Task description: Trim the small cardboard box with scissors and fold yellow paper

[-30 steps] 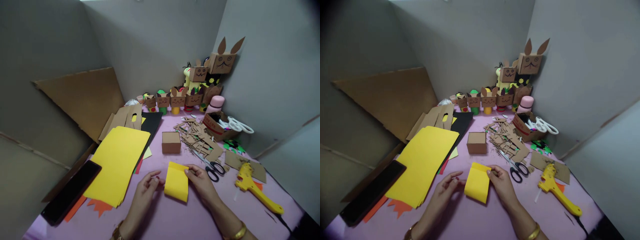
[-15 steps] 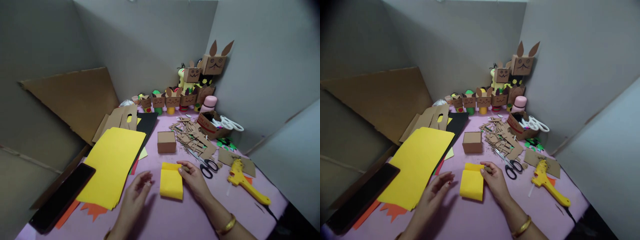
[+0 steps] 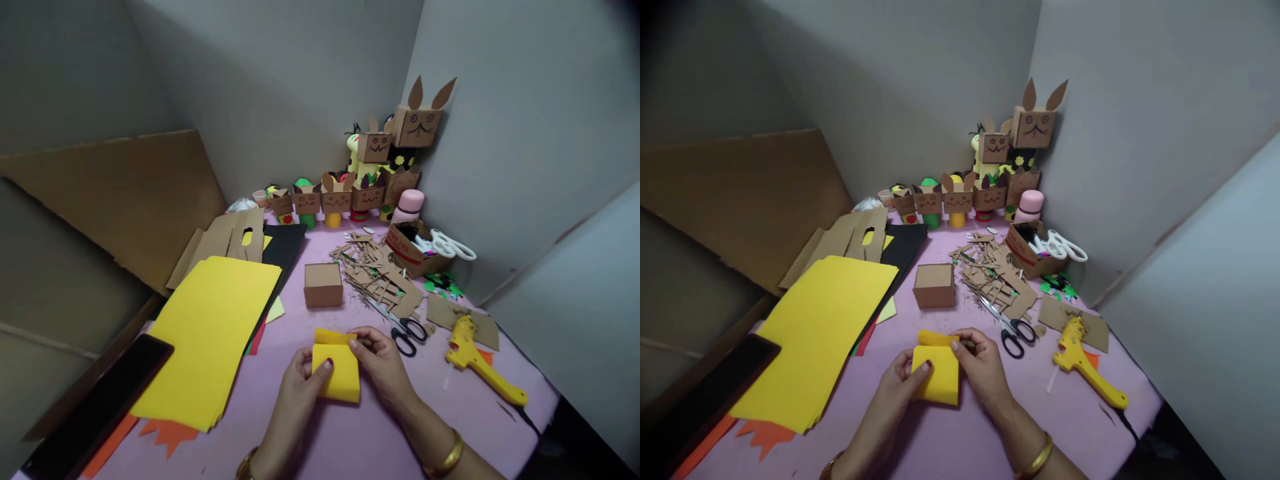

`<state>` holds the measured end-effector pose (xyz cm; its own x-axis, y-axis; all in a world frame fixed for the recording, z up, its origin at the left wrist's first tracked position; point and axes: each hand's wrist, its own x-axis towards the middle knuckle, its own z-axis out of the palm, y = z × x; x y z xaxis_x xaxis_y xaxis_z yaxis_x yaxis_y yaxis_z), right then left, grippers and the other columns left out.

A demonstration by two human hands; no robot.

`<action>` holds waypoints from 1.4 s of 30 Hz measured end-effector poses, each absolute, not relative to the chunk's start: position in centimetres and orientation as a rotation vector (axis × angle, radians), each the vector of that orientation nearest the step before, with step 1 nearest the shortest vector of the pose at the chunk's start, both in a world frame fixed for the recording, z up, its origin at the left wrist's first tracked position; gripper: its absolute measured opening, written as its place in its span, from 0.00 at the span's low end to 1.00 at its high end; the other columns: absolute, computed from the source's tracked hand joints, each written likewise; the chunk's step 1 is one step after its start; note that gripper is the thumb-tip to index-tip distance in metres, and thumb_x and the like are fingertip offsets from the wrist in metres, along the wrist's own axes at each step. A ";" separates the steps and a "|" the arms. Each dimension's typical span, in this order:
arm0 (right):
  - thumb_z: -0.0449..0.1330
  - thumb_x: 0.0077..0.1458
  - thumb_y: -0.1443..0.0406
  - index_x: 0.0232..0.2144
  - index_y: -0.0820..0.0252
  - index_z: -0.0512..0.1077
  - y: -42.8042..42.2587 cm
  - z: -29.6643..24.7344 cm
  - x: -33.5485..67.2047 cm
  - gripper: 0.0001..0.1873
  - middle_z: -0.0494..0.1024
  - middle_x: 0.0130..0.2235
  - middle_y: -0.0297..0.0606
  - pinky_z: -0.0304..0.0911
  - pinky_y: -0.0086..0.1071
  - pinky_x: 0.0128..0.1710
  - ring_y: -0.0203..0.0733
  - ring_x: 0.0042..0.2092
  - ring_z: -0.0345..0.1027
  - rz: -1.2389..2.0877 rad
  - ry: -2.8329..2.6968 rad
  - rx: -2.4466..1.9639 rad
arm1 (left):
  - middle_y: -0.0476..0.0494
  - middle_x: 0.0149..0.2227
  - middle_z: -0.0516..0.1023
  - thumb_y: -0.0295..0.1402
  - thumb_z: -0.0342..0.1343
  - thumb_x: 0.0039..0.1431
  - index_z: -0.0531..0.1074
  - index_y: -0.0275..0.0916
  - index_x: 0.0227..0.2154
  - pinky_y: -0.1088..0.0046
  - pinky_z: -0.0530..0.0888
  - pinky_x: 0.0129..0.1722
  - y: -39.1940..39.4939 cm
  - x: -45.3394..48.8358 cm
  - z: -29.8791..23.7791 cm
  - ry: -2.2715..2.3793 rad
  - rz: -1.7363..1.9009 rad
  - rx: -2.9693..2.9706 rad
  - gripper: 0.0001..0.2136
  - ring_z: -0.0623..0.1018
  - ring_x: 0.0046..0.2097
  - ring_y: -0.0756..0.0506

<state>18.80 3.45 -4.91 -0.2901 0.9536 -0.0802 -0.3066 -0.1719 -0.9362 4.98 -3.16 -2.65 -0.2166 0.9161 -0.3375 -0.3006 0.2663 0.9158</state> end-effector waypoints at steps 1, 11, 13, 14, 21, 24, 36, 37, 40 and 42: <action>0.69 0.42 0.55 0.30 0.58 0.75 3.4 -4.9 18.8 0.15 0.78 0.28 0.35 0.63 0.31 0.33 0.39 0.31 0.69 1.643 -1.083 -0.898 | 0.38 0.36 0.80 0.42 0.63 0.47 0.66 0.35 0.41 0.69 0.73 0.36 -3.1 5.0 -2.6 1.324 1.265 0.651 0.21 0.79 0.35 0.43; 0.68 0.43 0.58 0.28 0.56 0.77 3.3 -4.8 19.2 0.10 0.78 0.29 0.35 0.64 0.31 0.34 0.40 0.32 0.70 1.516 -1.151 -0.901 | 0.42 0.33 0.80 0.37 0.56 0.53 0.74 0.32 0.38 0.72 0.68 0.35 -3.0 4.9 -2.1 1.265 1.187 0.738 0.13 0.75 0.33 0.46; 0.67 0.46 0.59 0.29 0.55 0.78 3.1 -4.7 19.5 0.07 0.79 0.30 0.36 0.65 0.33 0.36 0.42 0.34 0.71 1.494 -1.239 -0.873 | 0.43 0.33 0.79 0.35 0.55 0.53 0.74 0.33 0.38 0.72 0.68 0.34 -3.2 4.8 -1.9 1.290 1.203 0.746 0.13 0.74 0.33 0.46; 0.66 0.47 0.60 0.30 0.54 0.78 3.0 -4.6 19.7 0.07 0.80 0.31 0.37 0.65 0.34 0.37 0.42 0.35 0.71 1.484 -1.298 -0.855 | 0.43 0.32 0.79 0.34 0.54 0.53 0.74 0.33 0.37 0.73 0.68 0.34 -3.2 4.8 -1.8 1.297 1.204 0.752 0.12 0.74 0.33 0.46; 0.62 0.52 0.60 0.33 0.57 0.76 2.7 -4.5 20.1 0.08 0.79 0.35 0.39 0.66 0.35 0.40 0.43 0.38 0.71 1.398 -1.486 -0.848 | 0.43 0.34 0.78 0.34 0.54 0.54 0.72 0.34 0.37 0.73 0.68 0.34 -3.5 4.3 -1.9 1.313 1.203 0.772 0.11 0.73 0.34 0.47; 0.63 0.51 0.58 0.34 0.59 0.74 3.1 -4.9 19.7 0.11 0.78 0.33 0.38 0.66 0.32 0.36 0.41 0.35 0.70 1.451 -1.407 -0.938 | 0.42 0.35 0.78 0.37 0.54 0.56 0.72 0.34 0.40 0.73 0.68 0.35 -3.6 4.3 -2.1 1.280 1.193 0.804 0.13 0.73 0.35 0.47; 0.64 0.47 0.52 0.30 0.65 0.74 2.5 -5.0 19.6 0.20 0.66 0.17 0.28 0.48 0.22 0.14 0.26 0.15 0.52 1.861 -1.469 -0.896 | 0.42 0.35 0.79 0.40 0.55 0.58 0.72 0.34 0.41 0.72 0.70 0.34 -4.6 4.4 -1.6 1.298 1.339 0.849 0.14 0.75 0.33 0.47; 0.64 0.47 0.52 0.28 0.65 0.74 2.4 -5.0 19.6 0.20 0.66 0.16 0.27 0.48 0.22 0.13 0.26 0.14 0.52 1.867 -1.468 -0.895 | 0.42 0.34 0.79 0.40 0.55 0.58 0.72 0.34 0.40 0.72 0.70 0.35 -4.6 4.3 -1.6 1.292 1.315 0.847 0.14 0.75 0.33 0.47; 0.64 0.47 0.51 0.26 0.64 0.73 2.3 -5.3 19.6 0.19 0.65 0.15 0.26 0.49 0.21 0.12 0.26 0.13 0.54 1.892 -1.449 -0.886 | 0.42 0.34 0.80 0.40 0.56 0.56 0.74 0.34 0.39 0.72 0.70 0.35 -4.4 3.5 -1.2 1.291 1.243 0.859 0.14 0.75 0.33 0.47; 0.63 0.48 0.50 0.26 0.64 0.72 2.3 -5.3 19.6 0.21 0.66 0.15 0.26 0.48 0.21 0.11 0.27 0.12 0.55 1.928 -1.431 -0.882 | 0.41 0.35 0.80 0.40 0.59 0.53 0.76 0.34 0.39 0.72 0.70 0.36 -4.3 3.0 -0.9 1.284 1.219 0.871 0.15 0.75 0.34 0.46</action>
